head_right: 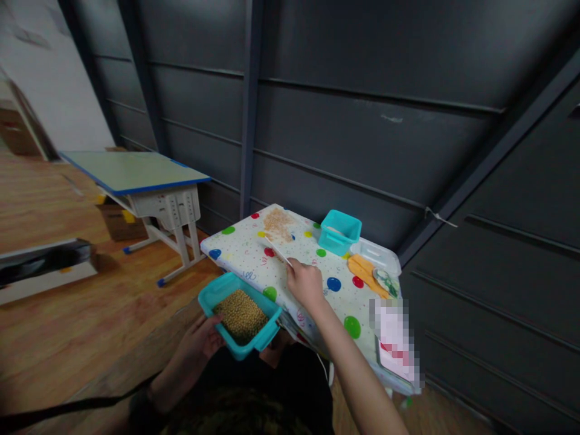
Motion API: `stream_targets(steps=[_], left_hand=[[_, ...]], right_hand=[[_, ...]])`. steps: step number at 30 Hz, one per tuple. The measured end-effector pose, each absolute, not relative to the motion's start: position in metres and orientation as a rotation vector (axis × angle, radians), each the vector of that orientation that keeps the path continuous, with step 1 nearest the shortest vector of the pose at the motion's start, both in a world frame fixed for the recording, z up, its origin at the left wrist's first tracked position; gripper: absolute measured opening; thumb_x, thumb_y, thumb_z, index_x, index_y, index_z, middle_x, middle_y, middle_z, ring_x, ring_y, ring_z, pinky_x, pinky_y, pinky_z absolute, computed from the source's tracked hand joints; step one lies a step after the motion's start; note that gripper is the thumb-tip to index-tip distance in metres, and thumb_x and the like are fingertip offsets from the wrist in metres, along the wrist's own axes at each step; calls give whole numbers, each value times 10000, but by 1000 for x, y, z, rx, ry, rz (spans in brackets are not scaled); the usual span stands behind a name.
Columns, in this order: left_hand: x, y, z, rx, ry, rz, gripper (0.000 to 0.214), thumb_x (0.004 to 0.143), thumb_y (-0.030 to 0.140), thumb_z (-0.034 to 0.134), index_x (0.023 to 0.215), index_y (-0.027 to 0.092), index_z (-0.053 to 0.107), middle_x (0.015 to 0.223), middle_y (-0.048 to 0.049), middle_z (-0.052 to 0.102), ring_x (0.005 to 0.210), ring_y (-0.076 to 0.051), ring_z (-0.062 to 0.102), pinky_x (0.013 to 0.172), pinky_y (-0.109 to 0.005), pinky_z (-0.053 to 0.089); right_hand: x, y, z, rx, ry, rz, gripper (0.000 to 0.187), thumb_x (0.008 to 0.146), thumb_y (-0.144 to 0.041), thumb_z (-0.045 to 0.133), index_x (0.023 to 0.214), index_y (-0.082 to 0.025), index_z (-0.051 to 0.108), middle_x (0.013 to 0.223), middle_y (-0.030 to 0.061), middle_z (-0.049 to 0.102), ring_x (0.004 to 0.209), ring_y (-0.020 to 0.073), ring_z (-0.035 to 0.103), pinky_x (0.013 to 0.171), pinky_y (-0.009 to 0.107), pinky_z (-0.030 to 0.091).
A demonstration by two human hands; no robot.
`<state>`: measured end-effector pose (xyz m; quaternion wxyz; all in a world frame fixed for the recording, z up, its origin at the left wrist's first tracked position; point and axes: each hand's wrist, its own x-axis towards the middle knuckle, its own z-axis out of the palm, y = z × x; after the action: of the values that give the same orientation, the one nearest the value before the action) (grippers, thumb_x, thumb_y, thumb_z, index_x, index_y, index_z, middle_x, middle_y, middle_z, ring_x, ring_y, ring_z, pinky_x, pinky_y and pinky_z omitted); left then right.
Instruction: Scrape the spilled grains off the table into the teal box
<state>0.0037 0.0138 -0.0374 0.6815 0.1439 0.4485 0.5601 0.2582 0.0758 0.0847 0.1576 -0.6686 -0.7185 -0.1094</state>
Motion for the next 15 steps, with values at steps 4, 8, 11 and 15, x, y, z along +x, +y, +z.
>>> stream_targets(steps=[4,8,11,15], left_hand=[[-2,17,-31,360,1029,1293,392,613,233,967,924,184,734,652,10,770,519,-158,678,512,-273,578],[-4,19,-27,375,1009,1312,380,592,239,973,880,178,732,640,10,765,510,-149,665,502,-264,566],[-4,18,-23,399,996,1308,405,568,267,998,862,175,735,631,18,755,518,-144,663,513,-261,565],[-4,16,-15,408,999,1300,446,522,300,1033,826,172,733,598,20,736,514,-144,656,520,-264,561]], right_hand=[[251,70,84,-1741,-2095,-190,325,1094,-286,558,1271,-249,828,1030,74,883,899,236,840,767,252,536],[249,73,86,-1753,-2066,-206,329,1101,-281,554,1281,-236,826,1043,84,882,907,241,843,767,254,531],[248,76,87,-1840,-2080,-262,338,1098,-271,551,1291,-221,824,977,97,878,869,252,840,732,263,520],[244,70,82,-1756,-2161,-242,338,1088,-248,550,1285,-246,825,1058,85,882,900,234,838,755,254,528]])
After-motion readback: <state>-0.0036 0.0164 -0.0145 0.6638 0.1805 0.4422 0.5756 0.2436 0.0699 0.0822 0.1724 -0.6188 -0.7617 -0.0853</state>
